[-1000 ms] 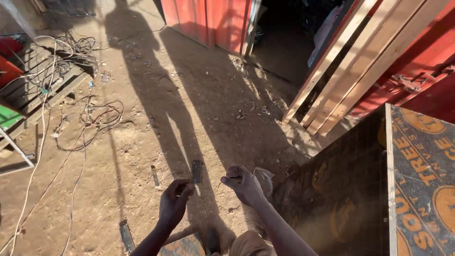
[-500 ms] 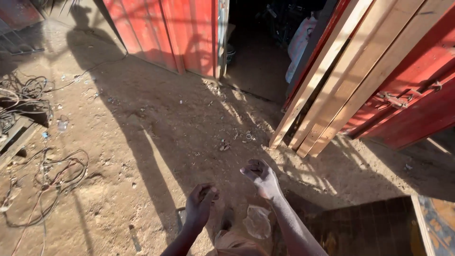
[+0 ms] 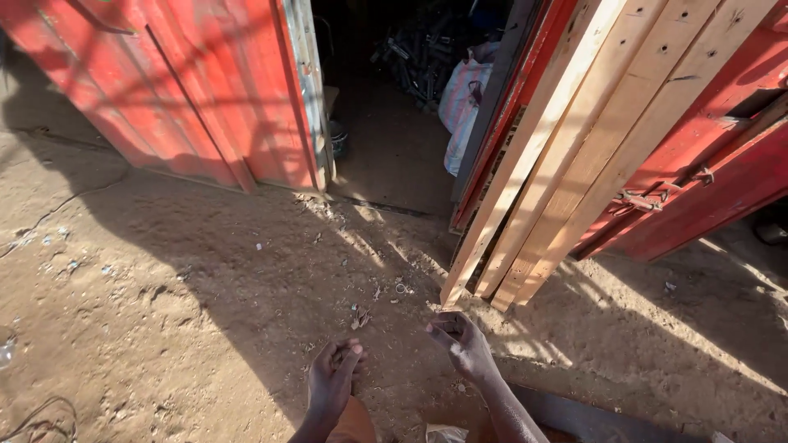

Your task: Sanding wooden planks with an angle grinder and moving them to a storage container

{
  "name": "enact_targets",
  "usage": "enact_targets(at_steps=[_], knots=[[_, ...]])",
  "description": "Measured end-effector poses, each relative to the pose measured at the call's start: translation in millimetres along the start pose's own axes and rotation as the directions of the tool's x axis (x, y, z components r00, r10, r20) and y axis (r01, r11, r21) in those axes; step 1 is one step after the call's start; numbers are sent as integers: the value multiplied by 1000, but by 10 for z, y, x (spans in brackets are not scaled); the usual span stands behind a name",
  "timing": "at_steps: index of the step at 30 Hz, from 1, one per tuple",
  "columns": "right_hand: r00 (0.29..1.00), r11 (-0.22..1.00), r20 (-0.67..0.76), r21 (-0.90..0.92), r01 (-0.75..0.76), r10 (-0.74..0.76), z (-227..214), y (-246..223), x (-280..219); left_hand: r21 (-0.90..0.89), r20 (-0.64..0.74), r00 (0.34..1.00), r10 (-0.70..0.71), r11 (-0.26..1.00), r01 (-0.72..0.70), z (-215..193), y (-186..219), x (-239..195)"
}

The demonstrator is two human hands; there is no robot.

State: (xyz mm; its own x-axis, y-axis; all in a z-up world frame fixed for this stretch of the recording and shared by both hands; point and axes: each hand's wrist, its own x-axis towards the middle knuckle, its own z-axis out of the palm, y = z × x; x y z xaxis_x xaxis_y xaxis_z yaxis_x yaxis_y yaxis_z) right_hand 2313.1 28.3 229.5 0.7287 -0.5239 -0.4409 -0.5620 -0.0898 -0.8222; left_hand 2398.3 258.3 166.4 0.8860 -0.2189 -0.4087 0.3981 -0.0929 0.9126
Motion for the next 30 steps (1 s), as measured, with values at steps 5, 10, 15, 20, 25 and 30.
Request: enact_targets(at_steps=[5, 10, 15, 20, 25, 30], knots=[[989, 998, -140, 37, -46, 51, 5, -283, 538, 12, 159, 987, 12, 1000, -14, 323, 224, 1177], [960, 987, -228, 18, -161, 161, -115, -780, 777, -21, 312, 946, 88, 996, -86, 632, 934, 1809], [891, 944, -351, 262, -201, 288, -324, -1197, 931, 233, 493, 854, 168, 920, -316, 1112, 1574, 2326], [866, 926, -369, 297, -234, 338, -579, -1046, 1220, 168, 568, 774, 281, 881, -443, 2013, 1802, 2783], [852, 904, -384, 373, -208, 355, -1071, -990, 1593, 378, 577, 763, 292, 732, -567, 3075, 2157, 2940], [859, 903, -402, 405, -143, 317, -1709, -1016, 1979, -176, 548, 555, 626, 735, -655, 4285, 1799, 3470]])
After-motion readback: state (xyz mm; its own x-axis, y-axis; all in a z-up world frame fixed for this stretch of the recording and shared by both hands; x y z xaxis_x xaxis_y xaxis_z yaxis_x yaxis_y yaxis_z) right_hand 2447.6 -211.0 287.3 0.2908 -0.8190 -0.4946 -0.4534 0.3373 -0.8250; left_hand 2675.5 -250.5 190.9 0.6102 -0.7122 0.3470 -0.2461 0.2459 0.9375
